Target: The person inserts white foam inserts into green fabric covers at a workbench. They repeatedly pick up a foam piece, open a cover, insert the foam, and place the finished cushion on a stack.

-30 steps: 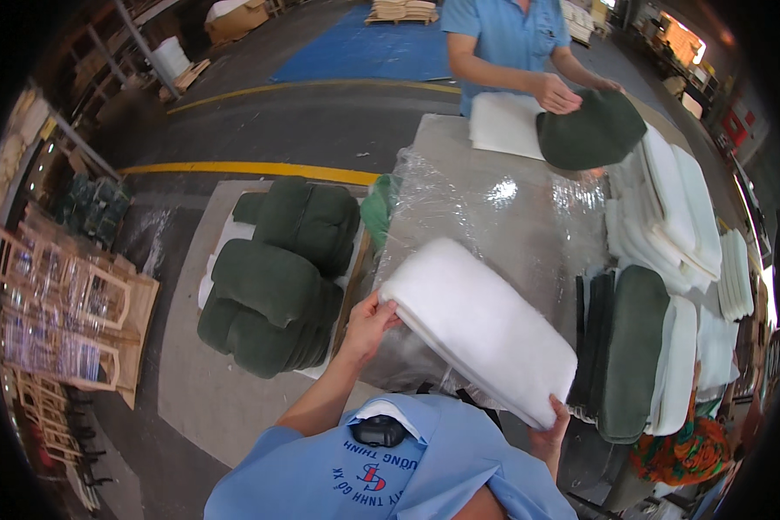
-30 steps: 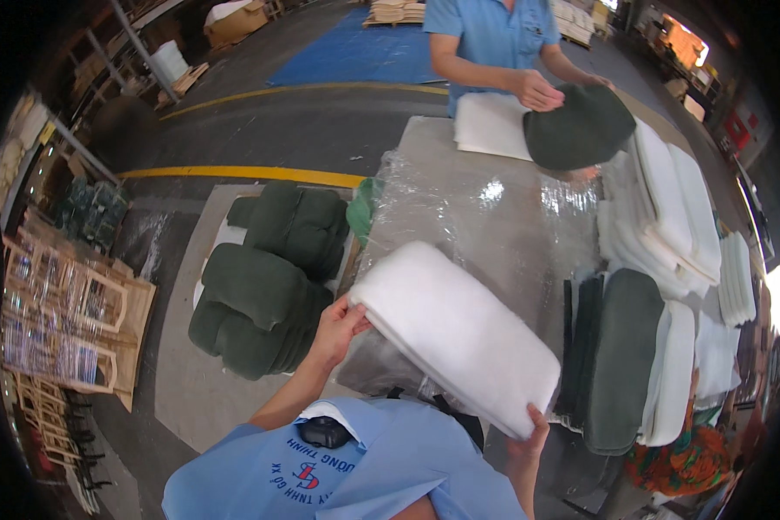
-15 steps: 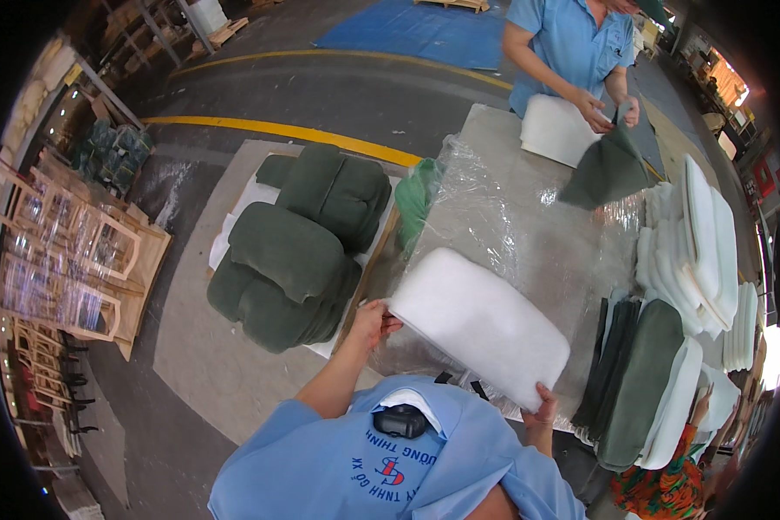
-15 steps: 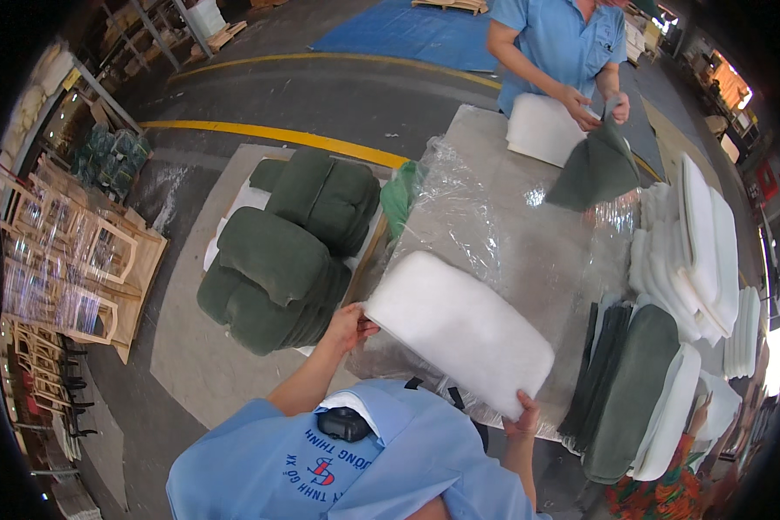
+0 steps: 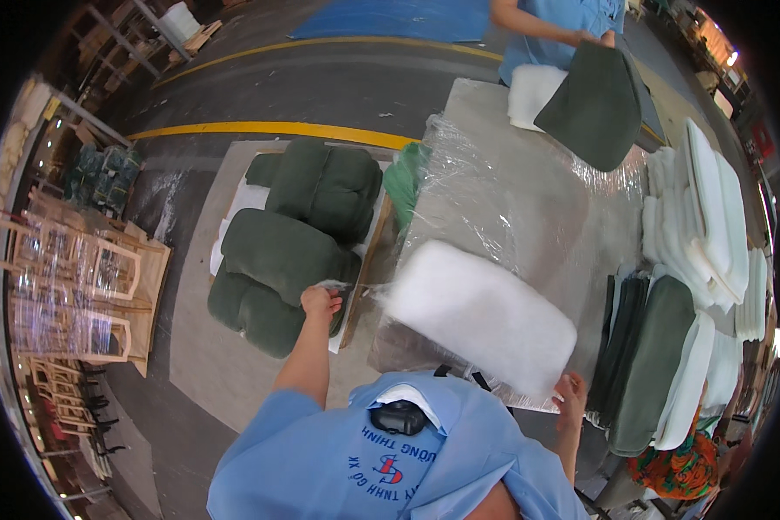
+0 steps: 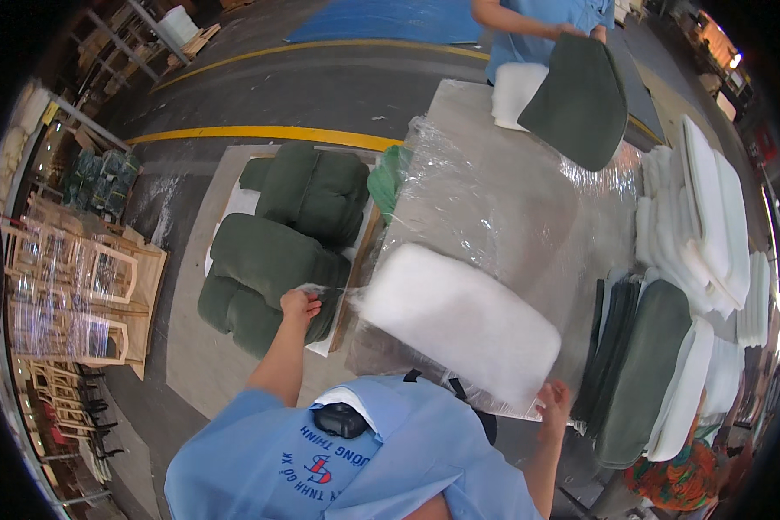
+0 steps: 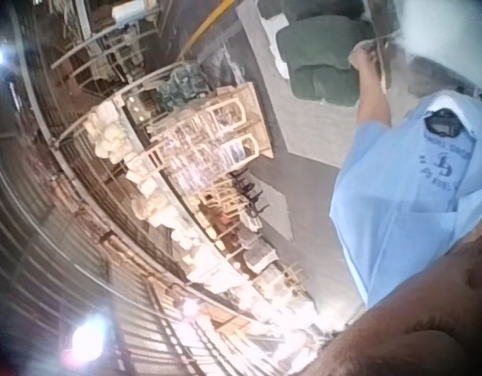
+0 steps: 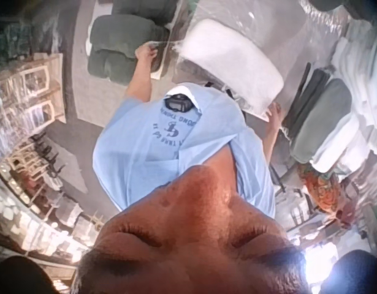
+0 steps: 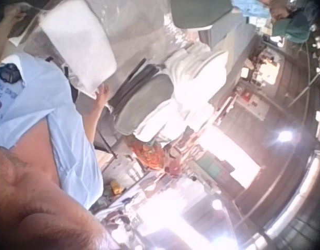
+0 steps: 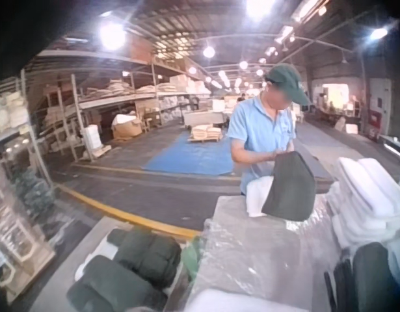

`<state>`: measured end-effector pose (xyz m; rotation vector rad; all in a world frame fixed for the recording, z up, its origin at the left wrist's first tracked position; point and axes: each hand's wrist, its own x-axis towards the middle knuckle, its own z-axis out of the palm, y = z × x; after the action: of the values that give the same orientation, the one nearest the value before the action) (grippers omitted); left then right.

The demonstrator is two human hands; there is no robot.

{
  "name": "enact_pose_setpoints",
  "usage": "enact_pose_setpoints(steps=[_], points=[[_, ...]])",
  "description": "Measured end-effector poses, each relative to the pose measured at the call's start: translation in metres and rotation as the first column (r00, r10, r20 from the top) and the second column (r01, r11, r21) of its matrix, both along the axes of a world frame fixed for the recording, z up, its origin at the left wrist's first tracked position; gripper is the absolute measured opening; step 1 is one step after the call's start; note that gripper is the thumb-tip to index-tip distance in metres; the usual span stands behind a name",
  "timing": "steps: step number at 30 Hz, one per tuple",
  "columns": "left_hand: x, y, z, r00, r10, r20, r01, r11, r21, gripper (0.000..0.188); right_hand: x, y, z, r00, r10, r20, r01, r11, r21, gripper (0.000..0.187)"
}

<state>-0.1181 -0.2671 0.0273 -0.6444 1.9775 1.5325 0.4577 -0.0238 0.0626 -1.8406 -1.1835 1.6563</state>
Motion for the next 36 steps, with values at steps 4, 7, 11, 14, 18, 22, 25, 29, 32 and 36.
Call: enact_pose_setpoints(steps=[4, 7, 11, 14, 18, 22, 25, 29, 32, 36], points=[[0.023, 0.021, 0.017, 0.962, -0.025, -0.272, 0.071, 0.984, 0.161, 0.018, 0.02, -0.008, 0.02, 0.988, -0.15, 0.028, 0.147, 0.986, 0.085, 0.041], [0.065, 0.058, 0.023, 0.92, -0.086, -0.381, 0.235, 0.901, 0.364, 0.015, 0.016, -0.011, 0.017, 0.989, -0.146, -0.006, 0.146, 0.987, 0.072, 0.043], [0.099, 0.086, -0.009, 0.81, -0.41, -0.419, 0.472, 0.88, 0.051, 0.009, -0.005, -0.011, 0.006, 0.998, -0.058, -0.04, 0.059, 0.998, 0.022, 0.041], [0.083, 0.084, -0.015, 0.995, -0.103, -0.01, 0.087, 0.785, 0.613, 0.007, -0.008, -0.016, 0.003, 0.996, -0.066, -0.056, 0.067, 0.998, 0.016, 0.041], [0.043, 0.055, 0.002, 0.986, 0.06, -0.156, 0.006, 0.919, 0.394, 0.009, -0.007, -0.018, 0.007, 0.986, -0.156, -0.065, 0.156, 0.988, 0.001, 0.036], [0.057, 0.051, 0.024, 0.979, 0.066, -0.193, 0.027, 0.896, 0.443, 0.009, 0.01, -0.018, 0.013, 0.976, -0.213, -0.036, 0.214, 0.976, 0.045, 0.039], [0.101, 0.046, 0.008, 0.986, -0.09, -0.143, 0.143, 0.896, 0.421, 0.009, 0.01, -0.021, 0.013, 0.971, -0.226, -0.074, 0.23, 0.972, 0.054, 0.041], [0.102, 0.036, -0.013, 0.994, -0.023, -0.105, 0.058, 0.935, 0.349, 0.009, 0.005, -0.025, 0.011, 0.973, -0.222, -0.058, 0.225, 0.974, 0.041, 0.041], [0.072, 0.018, -0.004, 0.972, 0.01, -0.233, 0.058, 0.958, 0.282, 0.016, 0.003, -0.027, 0.005, 0.991, -0.133, 0.023, 0.128, 0.979, 0.161, 0.043], [0.034, -0.003, 0.008, 0.907, -0.188, -0.377, 0.238, 0.967, 0.091, 0.022, -0.012, -0.013, -0.004, 0.98, -0.166, 0.108, 0.152, 0.98, 0.131, 0.051]])
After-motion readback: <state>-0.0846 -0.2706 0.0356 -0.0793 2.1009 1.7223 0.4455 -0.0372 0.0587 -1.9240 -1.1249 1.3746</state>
